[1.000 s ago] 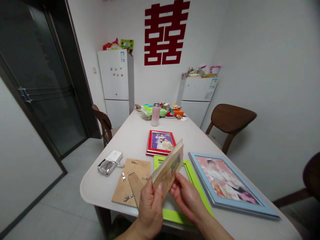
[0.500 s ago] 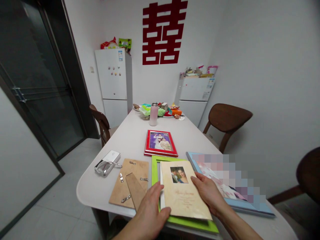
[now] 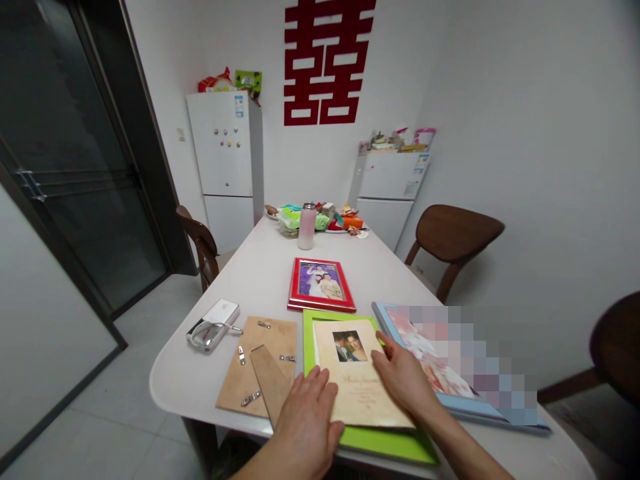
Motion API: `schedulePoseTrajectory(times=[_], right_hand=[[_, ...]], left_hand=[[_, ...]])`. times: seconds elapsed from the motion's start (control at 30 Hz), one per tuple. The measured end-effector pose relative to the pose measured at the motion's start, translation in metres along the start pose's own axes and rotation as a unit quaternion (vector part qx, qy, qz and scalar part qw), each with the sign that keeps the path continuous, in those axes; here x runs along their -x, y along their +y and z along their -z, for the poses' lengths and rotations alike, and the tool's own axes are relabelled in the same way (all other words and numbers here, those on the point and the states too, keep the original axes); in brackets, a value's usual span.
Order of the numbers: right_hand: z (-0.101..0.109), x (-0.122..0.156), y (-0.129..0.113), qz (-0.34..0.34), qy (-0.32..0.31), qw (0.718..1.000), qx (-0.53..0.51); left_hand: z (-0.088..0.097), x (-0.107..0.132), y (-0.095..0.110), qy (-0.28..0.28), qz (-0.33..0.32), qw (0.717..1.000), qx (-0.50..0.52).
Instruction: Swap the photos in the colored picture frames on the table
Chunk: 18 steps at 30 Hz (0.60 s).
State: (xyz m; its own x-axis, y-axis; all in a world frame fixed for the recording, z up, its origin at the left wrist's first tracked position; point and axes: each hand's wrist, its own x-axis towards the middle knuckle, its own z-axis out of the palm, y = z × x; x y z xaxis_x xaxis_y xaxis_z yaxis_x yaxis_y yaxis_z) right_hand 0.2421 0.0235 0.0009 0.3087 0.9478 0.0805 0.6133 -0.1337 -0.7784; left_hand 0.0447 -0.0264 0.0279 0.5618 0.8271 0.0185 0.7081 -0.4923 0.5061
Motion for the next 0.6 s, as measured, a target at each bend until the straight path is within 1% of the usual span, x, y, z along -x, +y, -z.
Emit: schedulePoseTrajectory(times=[0.13,0.23,0.33,0.4,0.5,0.6], right_hand=[[0.001,0.004,-0.008,0.024,0.0,0.992,0.126],[0.002,0.008,-0.017,0.064,-0.012,0.979,0.194],[0.003,0.011,-0.021,0.111,0.0,0.961,0.254],[0.004,0.011,-0.02,0.127,-0.003,0.951,0.282],[0.001,0.011,-0.015,0.123,-0.015,0.946,0.3],[-0.003,0.014,-0.01,0.129,-0.004,0.939,0.319]], left_hand=[[0.0,-0.005,0.001,0.005,-0.011,1.0,-0.02],[0.0,-0.005,0.002,-0.001,-0.01,1.0,-0.028],[-0.001,-0.006,0.002,0.004,-0.006,0.999,-0.031],[-0.004,-0.007,0.0,0.01,-0.01,0.999,-0.035],[-0.009,-0.011,-0.003,0.021,-0.012,0.998,-0.052],[-0.012,-0.014,-0.006,0.025,-0.013,0.997,-0.071]])
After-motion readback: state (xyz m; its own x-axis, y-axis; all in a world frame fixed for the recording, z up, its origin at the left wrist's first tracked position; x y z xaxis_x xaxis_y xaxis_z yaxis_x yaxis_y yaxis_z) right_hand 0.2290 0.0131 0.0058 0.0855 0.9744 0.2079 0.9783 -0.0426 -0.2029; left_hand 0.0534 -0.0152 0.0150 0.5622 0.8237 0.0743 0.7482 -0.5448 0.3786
